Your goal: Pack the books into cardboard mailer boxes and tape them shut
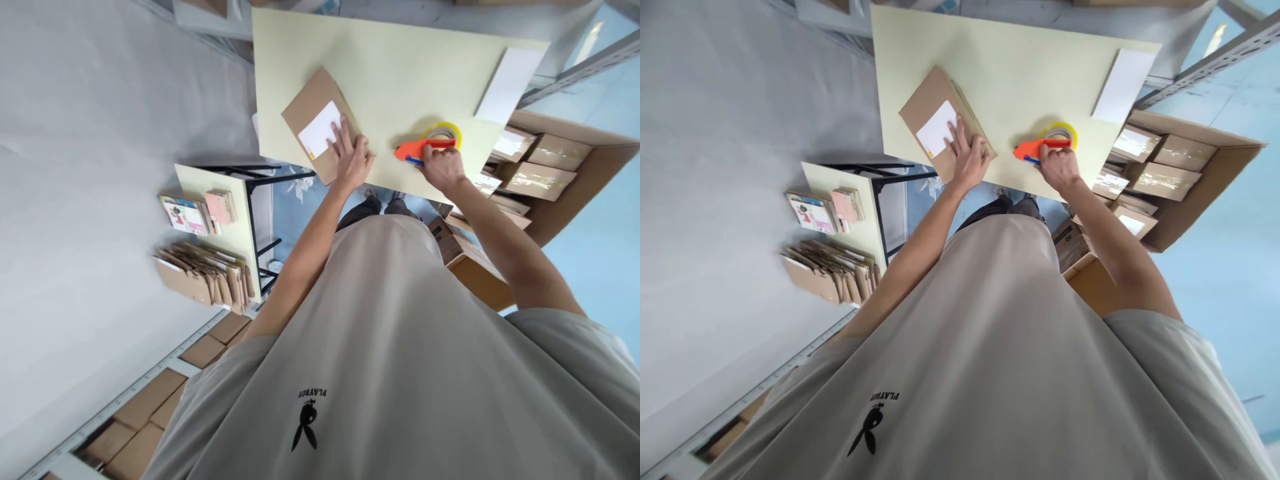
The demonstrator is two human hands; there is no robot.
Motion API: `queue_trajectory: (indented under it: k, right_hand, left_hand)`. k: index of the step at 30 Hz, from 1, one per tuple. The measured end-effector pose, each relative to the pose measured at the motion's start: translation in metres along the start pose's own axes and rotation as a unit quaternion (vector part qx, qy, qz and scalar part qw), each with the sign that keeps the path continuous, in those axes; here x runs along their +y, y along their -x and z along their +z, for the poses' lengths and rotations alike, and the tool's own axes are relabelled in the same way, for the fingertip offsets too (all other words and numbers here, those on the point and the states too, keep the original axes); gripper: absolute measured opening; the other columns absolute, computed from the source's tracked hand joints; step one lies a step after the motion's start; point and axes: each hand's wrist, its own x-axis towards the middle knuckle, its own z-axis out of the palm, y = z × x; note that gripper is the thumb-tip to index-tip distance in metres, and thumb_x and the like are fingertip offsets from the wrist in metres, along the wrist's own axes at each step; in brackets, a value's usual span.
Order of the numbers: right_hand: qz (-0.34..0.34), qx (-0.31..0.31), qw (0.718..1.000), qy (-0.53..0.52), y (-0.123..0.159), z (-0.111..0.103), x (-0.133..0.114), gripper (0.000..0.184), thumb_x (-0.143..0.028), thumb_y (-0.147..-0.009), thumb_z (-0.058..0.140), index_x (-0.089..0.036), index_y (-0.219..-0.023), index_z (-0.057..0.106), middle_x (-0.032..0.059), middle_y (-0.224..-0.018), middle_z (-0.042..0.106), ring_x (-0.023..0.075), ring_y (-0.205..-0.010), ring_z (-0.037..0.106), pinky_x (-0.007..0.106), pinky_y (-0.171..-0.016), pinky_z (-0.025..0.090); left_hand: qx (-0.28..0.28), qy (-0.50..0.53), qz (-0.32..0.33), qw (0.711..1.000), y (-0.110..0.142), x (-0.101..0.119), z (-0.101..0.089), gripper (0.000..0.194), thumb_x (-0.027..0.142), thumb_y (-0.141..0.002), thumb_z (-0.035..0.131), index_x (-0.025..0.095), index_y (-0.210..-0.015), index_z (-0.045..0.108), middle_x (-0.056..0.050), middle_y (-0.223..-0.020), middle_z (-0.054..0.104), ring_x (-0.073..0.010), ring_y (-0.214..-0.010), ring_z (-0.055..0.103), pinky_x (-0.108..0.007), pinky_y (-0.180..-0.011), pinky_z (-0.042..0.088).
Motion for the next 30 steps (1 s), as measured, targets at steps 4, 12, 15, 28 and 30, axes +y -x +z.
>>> queue_trajectory:
  k: [4,12,15,28,30]
  right_hand:
    - [-0.039,0.014,0.999,-0.023,-0.031,-0.021,-0.021,0.066,-0.039,-0.13,0.031,0.014,-0.166,0.046,0.0428,-0.136,0.078,0.0417,-0.129,0.081,0.051,-0.114,0.049]
    - [-0.086,0.022,0.995,-0.045,-0.059,-0.028,-0.057,0.064,-0.034,-0.127,0.026,0.008,-0.169,0.05,0.0328,-0.141,0.08,0.0384,-0.133,0.079,0.053,-0.12,0.054]
    - [-0.065,0.025,0.996,-0.06,-0.074,-0.037,-0.072,0.065,-0.03,-0.126,0.018,0.01,-0.159,0.058,0.0353,-0.144,0.076,0.0367,-0.133,0.077,0.05,-0.115,0.058]
    - [0.059,0.192,0.971,-0.128,-0.033,-0.189,-0.06,0.087,-0.068,-0.125,0.015,0.002,-0.157,0.055,0.0336,-0.124,0.081,0.0448,-0.119,0.081,0.053,-0.104,0.066]
    - [0.062,0.268,0.954,-0.117,-0.032,-0.211,-0.057,0.091,-0.066,-0.124,0.004,0.003,-0.164,0.049,0.0331,-0.121,0.079,0.0485,-0.117,0.081,0.057,-0.1,0.066]
  left_hand:
    - [-0.031,-0.046,-0.01,0.998,0.019,0.005,-0.017,0.093,0.048,-0.11,0.068,0.016,-0.19,0.035,-0.015,-0.205,0.005,-0.0364,-0.189,-0.02,-0.063,-0.15,-0.02]
    - [-0.03,-0.05,-0.025,0.998,0.025,0.005,-0.02,0.105,0.054,-0.106,0.069,0.012,-0.193,0.025,-0.016,-0.205,0.009,-0.0354,-0.191,-0.015,-0.056,-0.153,-0.015]
    - [-0.025,-0.029,-0.032,0.999,0.023,0.005,-0.017,0.107,0.061,-0.106,0.072,0.015,-0.192,0.028,-0.016,-0.205,0.012,-0.0363,-0.191,-0.017,-0.059,-0.154,-0.012]
    - [0.13,0.022,0.106,0.986,-0.012,0.069,-0.075,0.112,0.054,-0.104,0.078,0.021,-0.193,0.018,-0.02,-0.197,0.03,-0.0435,-0.187,0.021,-0.058,-0.155,0.018]
    - [0.174,0.027,0.173,0.969,-0.028,0.1,-0.103,0.104,0.056,-0.108,0.074,0.03,-0.194,0.02,-0.016,-0.197,0.032,-0.0448,-0.188,0.019,-0.061,-0.154,0.023]
